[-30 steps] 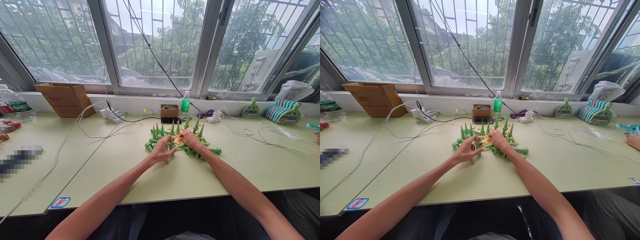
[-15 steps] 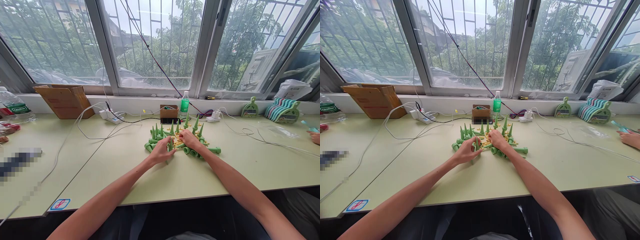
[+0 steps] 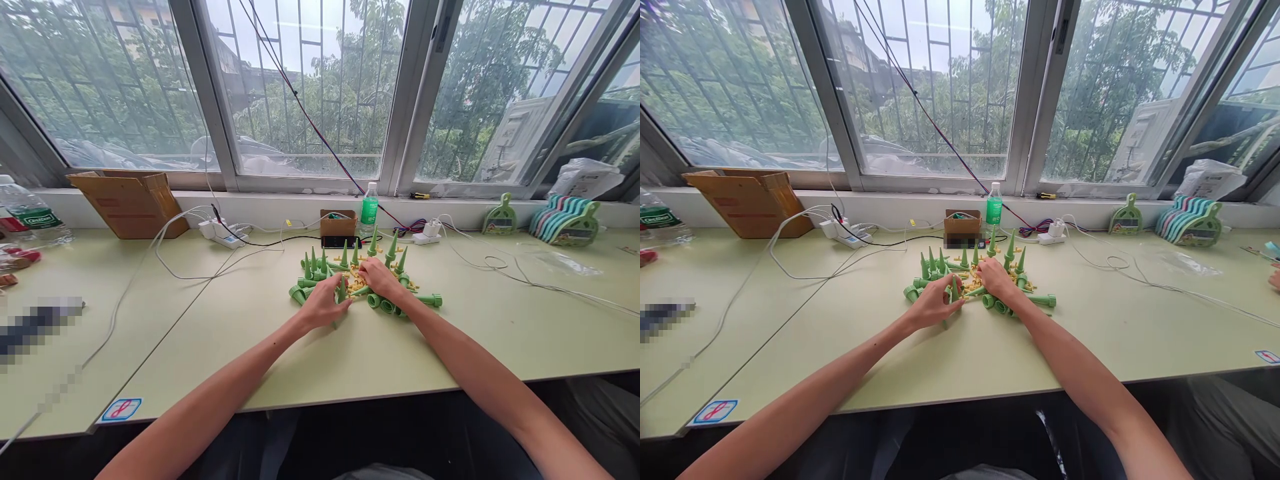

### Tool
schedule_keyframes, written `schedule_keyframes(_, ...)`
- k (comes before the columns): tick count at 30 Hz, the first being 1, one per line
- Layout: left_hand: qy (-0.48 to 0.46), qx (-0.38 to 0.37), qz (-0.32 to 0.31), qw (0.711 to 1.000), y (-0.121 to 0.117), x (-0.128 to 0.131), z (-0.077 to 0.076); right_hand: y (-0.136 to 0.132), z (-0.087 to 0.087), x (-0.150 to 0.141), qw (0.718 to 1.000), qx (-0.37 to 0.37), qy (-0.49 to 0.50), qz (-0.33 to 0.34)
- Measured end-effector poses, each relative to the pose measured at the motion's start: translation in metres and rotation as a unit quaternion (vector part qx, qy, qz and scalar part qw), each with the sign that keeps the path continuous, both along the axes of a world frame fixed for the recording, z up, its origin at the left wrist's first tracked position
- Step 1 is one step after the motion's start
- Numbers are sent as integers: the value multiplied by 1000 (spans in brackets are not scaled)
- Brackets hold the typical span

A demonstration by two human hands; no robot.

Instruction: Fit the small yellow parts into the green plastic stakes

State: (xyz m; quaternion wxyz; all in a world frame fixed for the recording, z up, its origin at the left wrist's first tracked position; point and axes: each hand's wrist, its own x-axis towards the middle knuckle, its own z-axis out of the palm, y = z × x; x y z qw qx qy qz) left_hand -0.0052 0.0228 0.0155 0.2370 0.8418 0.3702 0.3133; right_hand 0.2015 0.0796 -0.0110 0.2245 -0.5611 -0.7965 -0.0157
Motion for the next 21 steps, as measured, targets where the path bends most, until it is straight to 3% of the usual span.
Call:
schedule_keyframes(12, -11, -17, -14, 1000, 4, 0, -9, -8, 8, -7, 995, 62, 69, 23)
schedule_keyframes(21, -25, -41, -33, 998, 5, 0, -8, -12, 8, -13, 995, 30, 88, 20)
